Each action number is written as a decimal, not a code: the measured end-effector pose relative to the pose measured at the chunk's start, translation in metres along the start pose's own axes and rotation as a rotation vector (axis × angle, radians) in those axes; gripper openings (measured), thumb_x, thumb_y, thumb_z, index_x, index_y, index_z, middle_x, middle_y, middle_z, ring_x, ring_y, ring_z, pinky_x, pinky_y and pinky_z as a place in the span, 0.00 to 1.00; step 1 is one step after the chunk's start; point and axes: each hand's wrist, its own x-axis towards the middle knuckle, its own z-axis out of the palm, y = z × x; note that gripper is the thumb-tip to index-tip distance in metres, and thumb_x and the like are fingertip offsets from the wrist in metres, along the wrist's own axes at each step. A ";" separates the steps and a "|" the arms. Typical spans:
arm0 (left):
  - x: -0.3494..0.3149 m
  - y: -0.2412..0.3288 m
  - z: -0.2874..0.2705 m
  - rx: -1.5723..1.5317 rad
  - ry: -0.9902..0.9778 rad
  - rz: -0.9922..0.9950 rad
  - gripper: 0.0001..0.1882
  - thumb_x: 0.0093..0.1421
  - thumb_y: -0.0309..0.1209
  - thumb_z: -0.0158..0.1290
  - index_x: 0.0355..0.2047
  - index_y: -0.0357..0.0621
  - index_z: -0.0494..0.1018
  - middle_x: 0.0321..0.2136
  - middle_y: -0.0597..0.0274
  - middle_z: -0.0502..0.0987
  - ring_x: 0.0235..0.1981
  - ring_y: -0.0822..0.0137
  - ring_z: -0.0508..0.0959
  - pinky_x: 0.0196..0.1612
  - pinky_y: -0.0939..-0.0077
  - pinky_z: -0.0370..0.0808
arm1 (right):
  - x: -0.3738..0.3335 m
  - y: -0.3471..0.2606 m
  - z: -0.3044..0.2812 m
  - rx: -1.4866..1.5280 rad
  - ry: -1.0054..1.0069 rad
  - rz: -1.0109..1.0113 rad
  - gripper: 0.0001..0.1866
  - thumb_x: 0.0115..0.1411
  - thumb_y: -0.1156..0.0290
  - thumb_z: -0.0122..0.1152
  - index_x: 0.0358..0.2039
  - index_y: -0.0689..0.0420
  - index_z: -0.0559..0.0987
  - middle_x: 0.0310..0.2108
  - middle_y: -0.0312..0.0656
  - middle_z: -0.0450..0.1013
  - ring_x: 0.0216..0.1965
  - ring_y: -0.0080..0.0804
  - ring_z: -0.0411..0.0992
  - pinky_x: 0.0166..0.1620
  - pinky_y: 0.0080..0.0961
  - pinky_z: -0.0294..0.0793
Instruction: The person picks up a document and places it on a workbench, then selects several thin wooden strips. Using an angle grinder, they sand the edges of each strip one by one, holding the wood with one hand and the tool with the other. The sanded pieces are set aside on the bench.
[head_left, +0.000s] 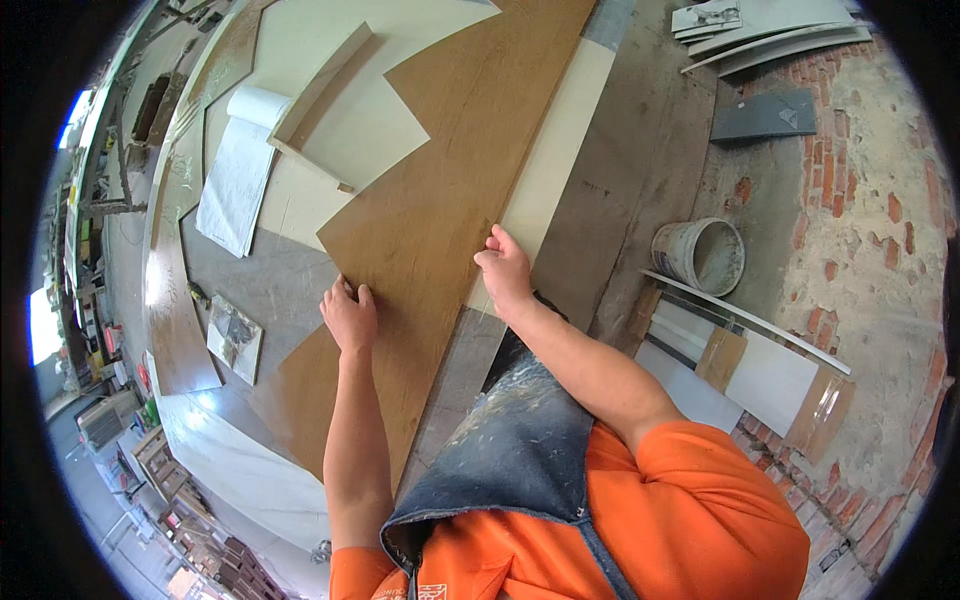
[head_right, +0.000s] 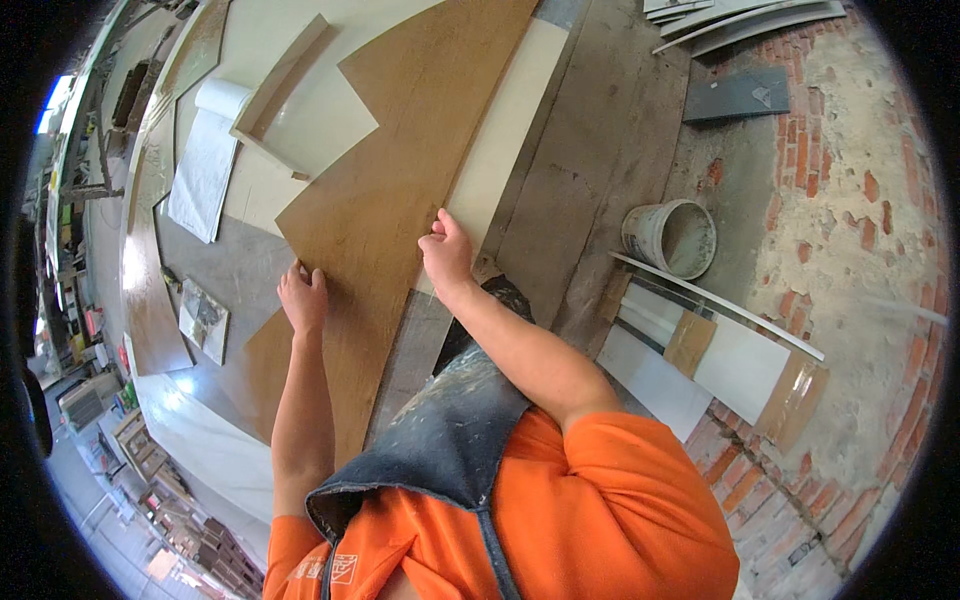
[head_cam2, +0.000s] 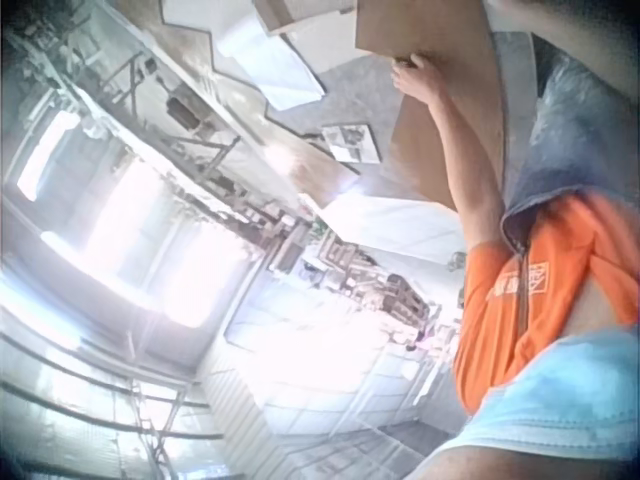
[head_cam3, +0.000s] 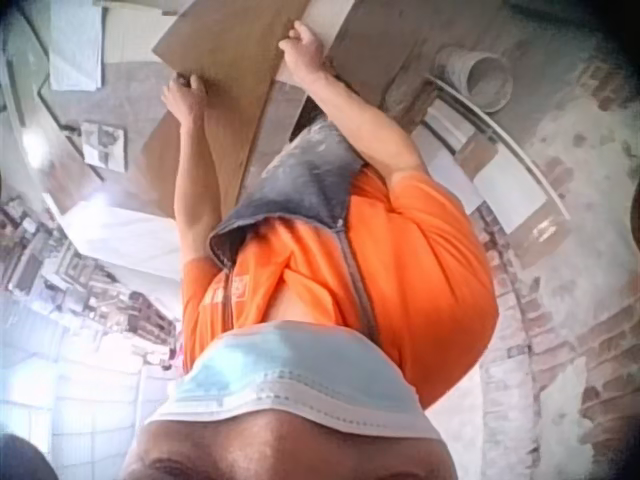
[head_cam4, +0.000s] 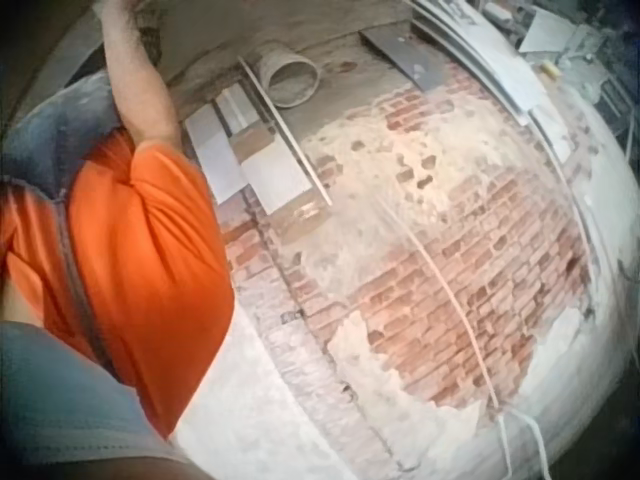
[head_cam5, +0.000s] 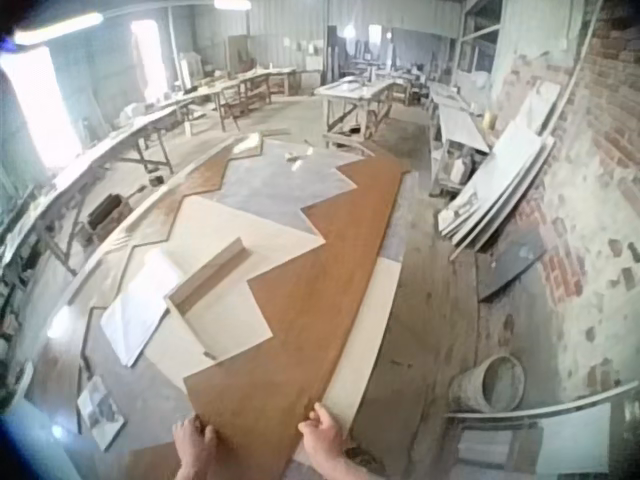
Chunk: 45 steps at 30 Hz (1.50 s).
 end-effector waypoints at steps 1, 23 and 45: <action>-0.002 -0.002 0.001 0.014 0.000 0.018 0.26 0.61 0.34 0.58 0.57 0.32 0.74 0.43 0.49 0.78 0.49 0.48 0.74 0.58 0.55 0.70 | 0.000 0.000 -0.001 -0.008 -0.007 0.003 0.40 0.56 0.78 0.61 0.71 0.65 0.64 0.54 0.43 0.72 0.53 0.28 0.71 0.56 0.24 0.72; -0.012 -0.005 0.004 -0.004 0.008 0.038 0.30 0.58 0.30 0.59 0.61 0.34 0.70 0.43 0.49 0.77 0.48 0.48 0.73 0.56 0.54 0.71 | 0.004 0.026 -0.006 -0.052 -0.031 -0.115 0.39 0.56 0.80 0.61 0.70 0.64 0.66 0.49 0.40 0.71 0.42 0.26 0.71 0.49 0.24 0.76; -0.299 -0.098 0.004 -0.016 0.150 -0.728 0.37 0.59 0.32 0.60 0.67 0.31 0.63 0.64 0.37 0.67 0.66 0.42 0.65 0.70 0.52 0.62 | 0.023 0.016 -0.039 -0.203 -0.217 0.033 0.48 0.56 0.81 0.64 0.76 0.54 0.55 0.45 0.35 0.69 0.37 0.21 0.70 0.35 0.20 0.74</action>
